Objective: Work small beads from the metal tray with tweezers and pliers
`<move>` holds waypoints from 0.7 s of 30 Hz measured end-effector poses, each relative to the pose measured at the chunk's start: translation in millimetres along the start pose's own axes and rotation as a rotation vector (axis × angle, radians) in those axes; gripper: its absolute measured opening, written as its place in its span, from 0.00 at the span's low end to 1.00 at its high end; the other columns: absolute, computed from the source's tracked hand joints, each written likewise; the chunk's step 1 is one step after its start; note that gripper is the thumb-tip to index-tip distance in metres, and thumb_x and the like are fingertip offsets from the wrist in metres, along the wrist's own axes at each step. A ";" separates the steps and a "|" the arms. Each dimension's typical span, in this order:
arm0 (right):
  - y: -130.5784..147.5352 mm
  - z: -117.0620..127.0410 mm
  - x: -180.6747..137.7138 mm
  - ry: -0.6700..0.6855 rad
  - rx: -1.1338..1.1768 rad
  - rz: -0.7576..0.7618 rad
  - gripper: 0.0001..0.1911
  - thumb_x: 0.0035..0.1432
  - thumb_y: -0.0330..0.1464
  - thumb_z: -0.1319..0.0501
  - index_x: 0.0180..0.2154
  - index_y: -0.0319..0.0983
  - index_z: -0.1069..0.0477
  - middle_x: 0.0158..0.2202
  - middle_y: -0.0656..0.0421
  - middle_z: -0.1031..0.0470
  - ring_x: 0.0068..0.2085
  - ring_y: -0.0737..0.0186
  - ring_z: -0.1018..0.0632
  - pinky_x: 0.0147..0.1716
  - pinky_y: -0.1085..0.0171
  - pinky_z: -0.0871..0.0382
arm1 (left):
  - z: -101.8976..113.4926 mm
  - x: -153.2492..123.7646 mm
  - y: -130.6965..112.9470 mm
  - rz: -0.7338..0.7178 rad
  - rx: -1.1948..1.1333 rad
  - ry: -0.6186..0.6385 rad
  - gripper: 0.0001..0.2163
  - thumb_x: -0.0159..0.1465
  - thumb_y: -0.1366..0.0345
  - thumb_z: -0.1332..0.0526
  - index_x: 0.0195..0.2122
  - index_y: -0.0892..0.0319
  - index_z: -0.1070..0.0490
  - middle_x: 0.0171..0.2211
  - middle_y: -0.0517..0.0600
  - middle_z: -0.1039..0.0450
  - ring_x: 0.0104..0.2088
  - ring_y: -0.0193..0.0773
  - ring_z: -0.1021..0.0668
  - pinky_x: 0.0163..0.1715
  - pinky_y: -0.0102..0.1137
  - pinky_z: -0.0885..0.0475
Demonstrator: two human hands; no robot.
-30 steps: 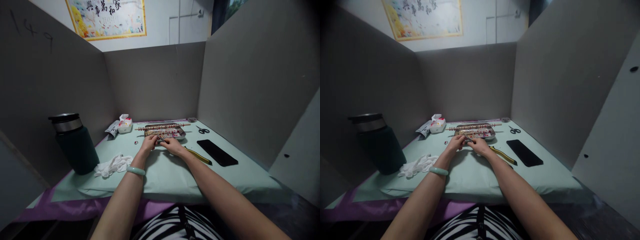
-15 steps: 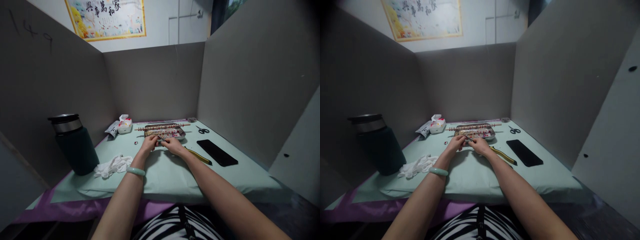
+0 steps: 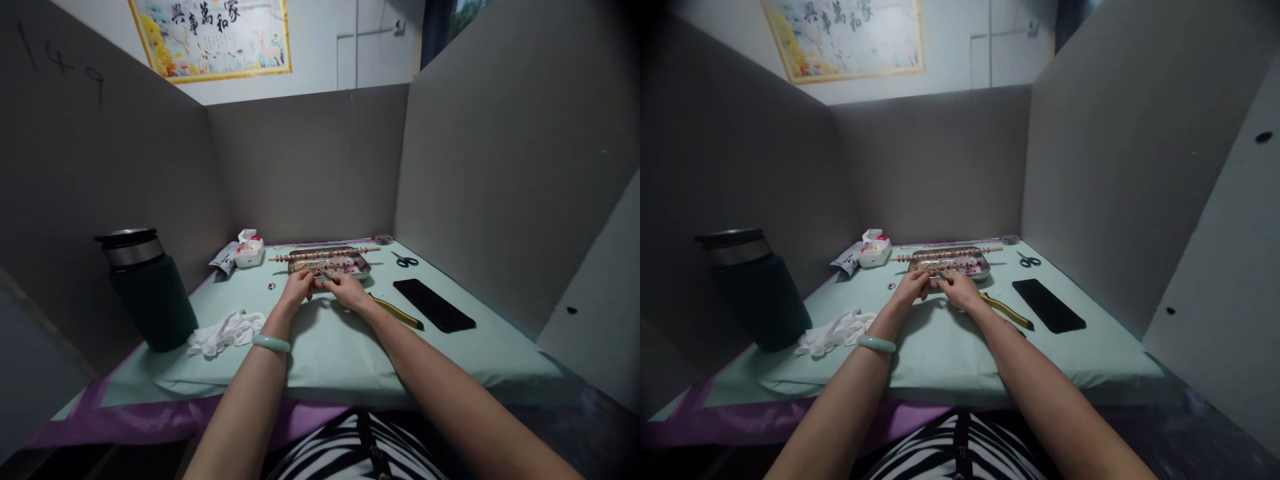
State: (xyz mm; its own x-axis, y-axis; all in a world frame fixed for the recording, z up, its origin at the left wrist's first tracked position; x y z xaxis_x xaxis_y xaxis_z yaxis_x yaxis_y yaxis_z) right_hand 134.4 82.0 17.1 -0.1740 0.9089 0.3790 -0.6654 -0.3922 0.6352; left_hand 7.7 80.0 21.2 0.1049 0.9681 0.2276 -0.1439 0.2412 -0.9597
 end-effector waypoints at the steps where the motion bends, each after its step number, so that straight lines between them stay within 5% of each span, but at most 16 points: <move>1: 0.7 0.3 0.0 0.003 0.006 0.007 0.18 0.52 0.43 0.46 0.19 0.36 0.34 0.16 0.63 0.40 0.22 0.69 0.39 0.23 0.68 0.53 | 0.7 0.0 0.7 0.014 -0.029 -0.005 0.08 0.59 0.69 0.48 0.25 0.64 0.33 0.18 0.46 0.31 0.10 0.24 0.40 0.12 0.25 0.45; 7: 6.0 -6.7 -2.2 0.110 0.064 0.025 0.20 0.53 0.46 0.46 0.21 0.36 0.34 0.18 0.64 0.40 0.22 0.70 0.40 0.23 0.68 0.52 | 6.0 1.3 3.4 0.034 -0.108 -0.035 0.08 0.59 0.67 0.45 0.25 0.64 0.33 0.16 0.45 0.33 0.10 0.23 0.41 0.11 0.23 0.47; 21: 4.1 -8.0 -0.4 0.100 0.101 0.054 0.16 0.52 0.41 0.45 0.22 0.36 0.31 0.17 0.64 0.40 0.23 0.70 0.39 0.23 0.69 0.51 | 3.6 2.6 8.4 0.064 -0.115 -0.003 0.04 0.55 0.69 0.44 0.27 0.63 0.32 0.13 0.40 0.44 0.11 0.24 0.43 0.11 0.23 0.49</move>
State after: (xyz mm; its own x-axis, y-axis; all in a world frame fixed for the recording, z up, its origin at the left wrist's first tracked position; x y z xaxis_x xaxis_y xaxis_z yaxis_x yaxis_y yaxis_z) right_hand 126.0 81.1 14.1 -0.2823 0.8936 0.3489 -0.5779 -0.4487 0.6817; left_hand 3.2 84.8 14.4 0.0958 0.9816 0.1654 -0.0365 0.1695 -0.9849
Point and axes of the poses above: each hand's wrist, its own x-axis towards the middle knuckle, its own z-axis out of the back of the hand, y = z × x, the point moved 8 cm from there along x, towards the middle knuckle
